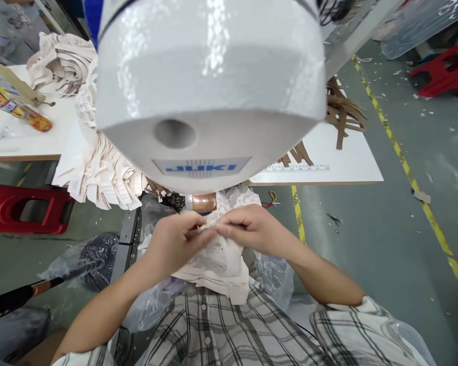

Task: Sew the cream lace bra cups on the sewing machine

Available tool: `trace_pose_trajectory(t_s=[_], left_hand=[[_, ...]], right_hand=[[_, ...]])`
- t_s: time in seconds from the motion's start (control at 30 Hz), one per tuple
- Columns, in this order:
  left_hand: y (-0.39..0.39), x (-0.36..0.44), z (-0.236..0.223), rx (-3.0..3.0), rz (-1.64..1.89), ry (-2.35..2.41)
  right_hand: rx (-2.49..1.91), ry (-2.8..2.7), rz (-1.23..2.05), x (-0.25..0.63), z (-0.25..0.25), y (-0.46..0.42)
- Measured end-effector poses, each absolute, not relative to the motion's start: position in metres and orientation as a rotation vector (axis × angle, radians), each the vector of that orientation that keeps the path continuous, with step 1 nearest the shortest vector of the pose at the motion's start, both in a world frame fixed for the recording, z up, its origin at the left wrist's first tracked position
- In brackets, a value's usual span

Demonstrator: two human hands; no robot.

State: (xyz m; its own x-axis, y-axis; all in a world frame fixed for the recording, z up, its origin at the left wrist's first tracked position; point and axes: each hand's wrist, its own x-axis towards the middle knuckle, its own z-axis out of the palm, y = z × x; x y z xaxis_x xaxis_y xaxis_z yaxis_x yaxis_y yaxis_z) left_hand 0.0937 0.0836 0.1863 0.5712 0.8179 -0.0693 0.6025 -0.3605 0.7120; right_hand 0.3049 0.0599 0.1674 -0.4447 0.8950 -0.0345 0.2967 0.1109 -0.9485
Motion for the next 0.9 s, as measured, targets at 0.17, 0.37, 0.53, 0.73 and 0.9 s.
trace_pose_trajectory(t_s=[0.17, 0.37, 0.53, 0.73, 0.9], left_hand=[[0.112, 0.088, 0.172, 1.831, 0.672, 1.443], [0.128, 0.095, 0.164, 1.828, 0.792, 1.514], [0.136, 0.093, 0.159, 1.896, 0.898, 1.434], [0.13, 0.091, 0.161, 1.849, 0.799, 1.509], [0.124, 0.075, 0.141, 1.819, 0.936, 1.551]], right_hand=[[-1.397, -1.674, 1.191, 0.309, 0.146, 0.089], [-1.435, -1.602, 1.178, 0.305, 0.143, 0.109], [-1.43, -1.591, 1.165, 0.306, 0.137, 0.114], [-1.389, -1.564, 1.223, 0.307, 0.134, 0.111], [-1.387, -1.513, 1.263, 0.315, 0.118, 0.098]])
